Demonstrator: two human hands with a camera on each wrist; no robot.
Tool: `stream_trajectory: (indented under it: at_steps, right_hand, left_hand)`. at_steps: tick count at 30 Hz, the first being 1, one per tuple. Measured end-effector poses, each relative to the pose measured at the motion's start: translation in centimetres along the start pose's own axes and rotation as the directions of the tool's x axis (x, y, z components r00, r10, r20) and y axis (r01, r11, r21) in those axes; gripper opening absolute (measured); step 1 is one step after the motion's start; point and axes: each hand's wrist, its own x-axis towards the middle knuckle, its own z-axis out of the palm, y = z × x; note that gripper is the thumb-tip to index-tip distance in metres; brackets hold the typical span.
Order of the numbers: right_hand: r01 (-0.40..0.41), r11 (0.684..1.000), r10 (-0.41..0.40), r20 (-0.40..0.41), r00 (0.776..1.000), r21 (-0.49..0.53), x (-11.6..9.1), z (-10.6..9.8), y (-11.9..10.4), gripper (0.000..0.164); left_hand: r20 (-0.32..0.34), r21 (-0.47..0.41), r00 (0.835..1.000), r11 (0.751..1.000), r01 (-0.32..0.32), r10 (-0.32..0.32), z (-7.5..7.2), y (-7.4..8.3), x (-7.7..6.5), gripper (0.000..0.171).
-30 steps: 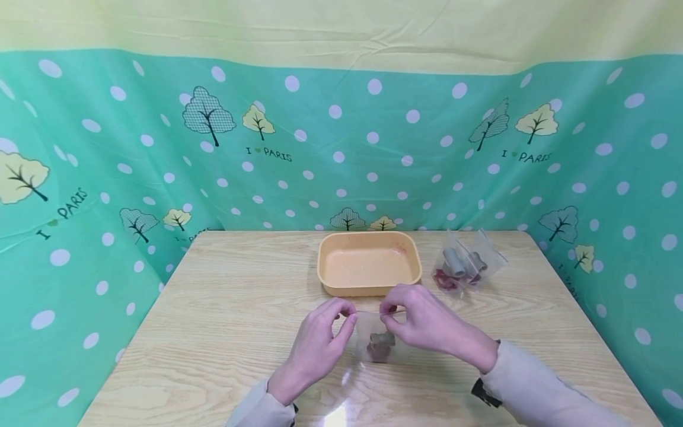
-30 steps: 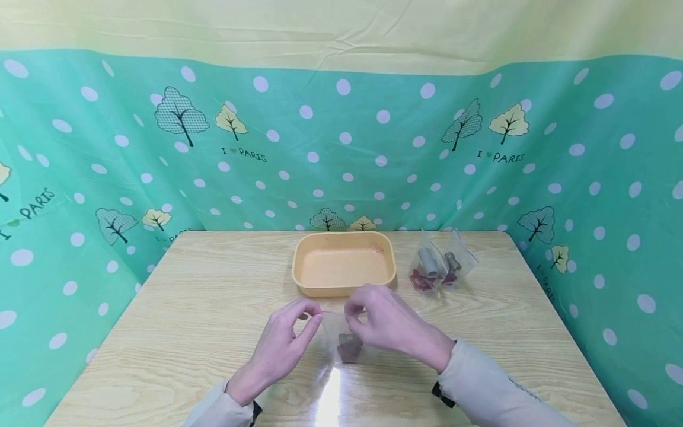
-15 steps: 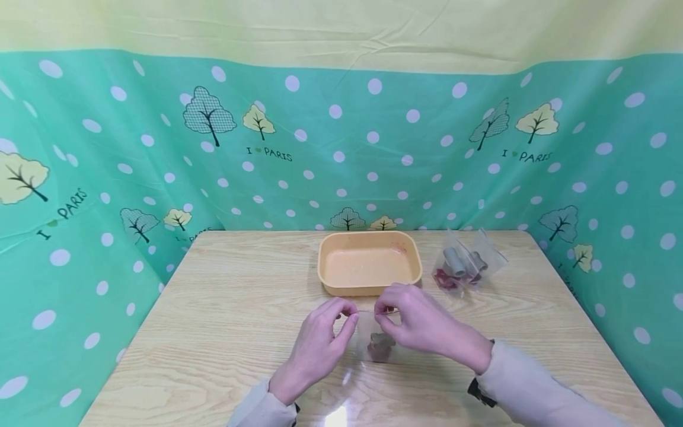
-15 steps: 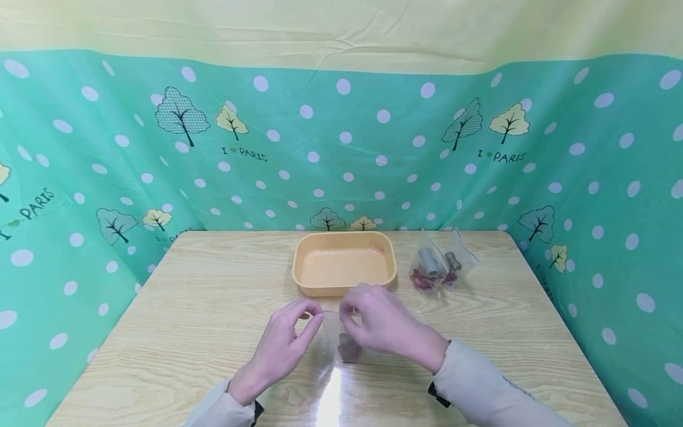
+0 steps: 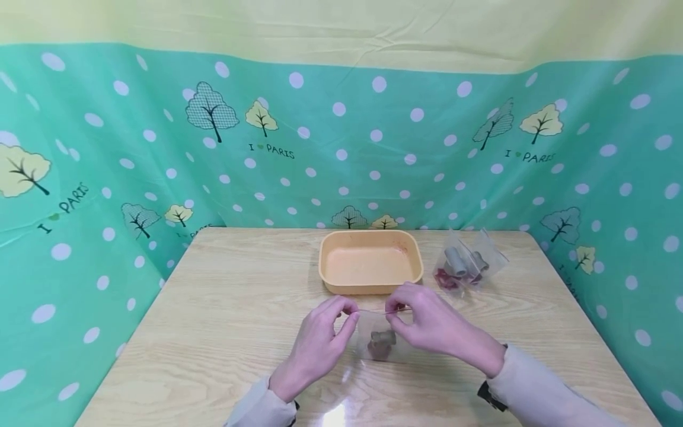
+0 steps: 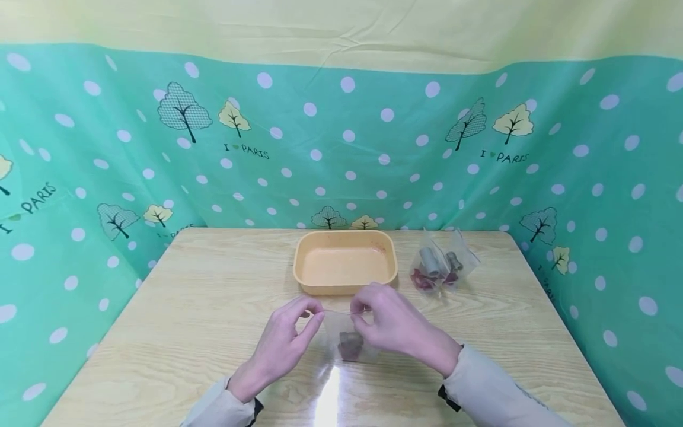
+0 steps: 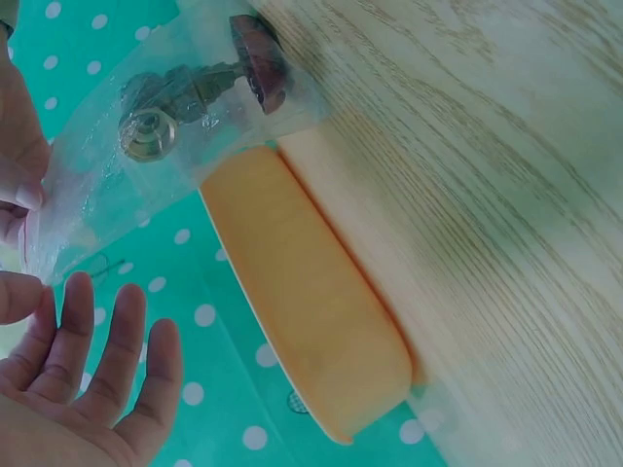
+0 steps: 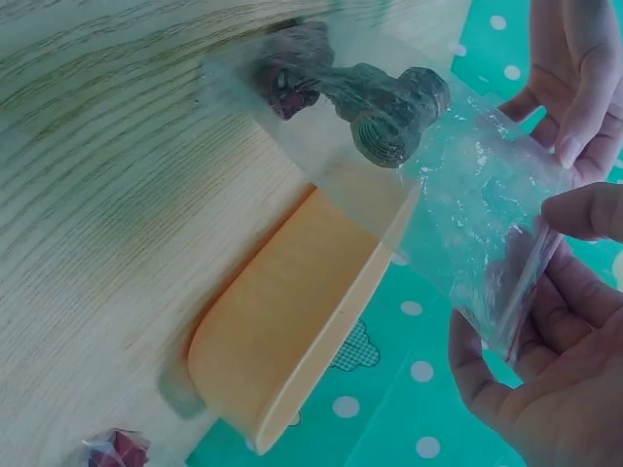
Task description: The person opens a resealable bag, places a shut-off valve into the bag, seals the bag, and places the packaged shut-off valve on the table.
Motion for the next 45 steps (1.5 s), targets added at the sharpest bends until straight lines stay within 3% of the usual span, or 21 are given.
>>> stream_trajectory:
  at_steps: [5, 13, 23, 31, 40, 45]
  right_hand:
    - [0.028, 0.999, -0.028, -0.005, 1.000, 0.016, 0.0, 0.1, 0.0, 0.018]
    - [-0.034, 0.999, 0.034, 0.037, 0.999, 0.011, -0.4, -0.5, 0.5, 0.014]
    - [0.044, 0.998, -0.044, -0.004, 0.999, 0.054, -0.6, -0.5, 0.9, 0.017]
    - [-0.040, 0.999, 0.040, 0.008, 0.999, 0.029, -1.1, -0.8, 1.1, 0.016]
    - [0.041, 0.998, -0.040, -0.025, 0.999, 0.052, -1.2, -0.8, 1.3, 0.018]
    - [-0.048, 0.997, 0.047, 0.005, 0.999, 0.055, -1.4, -1.1, 1.2, 0.015]
  left_hand:
    - [0.002, 0.000, 1.000, 1.000, 0.012, -0.012, 0.0, 0.0, 0.0, 0.004]
    - [0.001, 0.003, 1.000, 1.000, 0.016, -0.016, -0.1, 0.0, 0.1, 0.003]
    - [0.000, 0.004, 1.000, 1.000, 0.023, -0.023, 0.0, -0.1, 0.1, 0.005]
    - [0.004, -0.005, 1.000, 1.000, 0.029, -0.029, 0.0, -0.2, 0.1, 0.004]
    - [0.012, -0.015, 0.999, 0.999, 0.039, -0.039, -0.1, -0.1, 0.0, 0.007]
    - [0.016, -0.021, 0.999, 0.999, 0.049, -0.049, -0.2, -0.1, 0.0, 0.006]
